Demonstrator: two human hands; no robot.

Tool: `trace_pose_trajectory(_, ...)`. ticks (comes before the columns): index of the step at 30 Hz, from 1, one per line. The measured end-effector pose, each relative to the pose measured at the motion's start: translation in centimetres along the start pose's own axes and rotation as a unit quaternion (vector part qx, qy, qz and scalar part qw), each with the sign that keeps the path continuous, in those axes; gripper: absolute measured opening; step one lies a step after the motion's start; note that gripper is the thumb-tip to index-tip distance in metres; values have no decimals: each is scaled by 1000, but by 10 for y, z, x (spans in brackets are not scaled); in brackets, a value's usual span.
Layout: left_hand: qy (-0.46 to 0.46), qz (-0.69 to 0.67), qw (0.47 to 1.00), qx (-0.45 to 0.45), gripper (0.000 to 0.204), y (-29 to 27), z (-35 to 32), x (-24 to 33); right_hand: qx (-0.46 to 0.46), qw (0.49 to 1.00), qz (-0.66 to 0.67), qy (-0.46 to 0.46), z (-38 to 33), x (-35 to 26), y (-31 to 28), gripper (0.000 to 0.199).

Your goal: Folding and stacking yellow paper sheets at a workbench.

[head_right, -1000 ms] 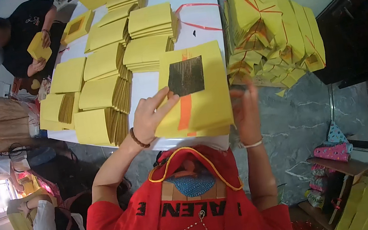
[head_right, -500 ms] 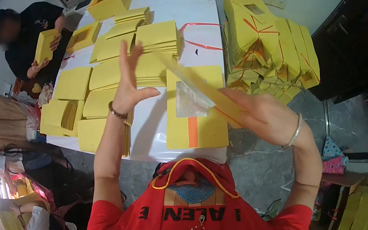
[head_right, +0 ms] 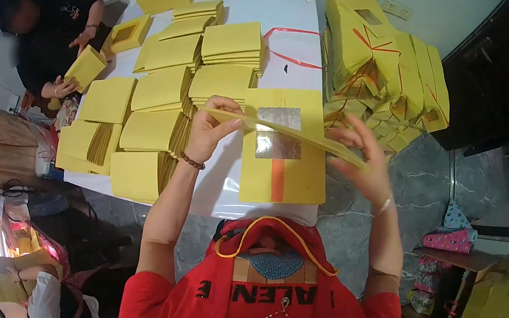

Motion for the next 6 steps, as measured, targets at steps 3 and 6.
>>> trace_pose_trajectory(3, -23, 9, 1000, -10, 29, -3, 2, -12, 1, 999, -35, 8, 6, 20, 7, 61)
trace_pose_trajectory(6, -50, 21, 997, -48, 38, -7, 7, -23, -54, 984, -171, 10, 18, 28, 4, 43)
Point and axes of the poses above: each hand's wrist, its own z-axis towards the middle knuckle, its own y-axis out of the palm, x = y × z, the point moved 2 cm from there along z, towards the middle knuckle, and after that the axes turned 15 degrees about z, right-handed, at the moved point
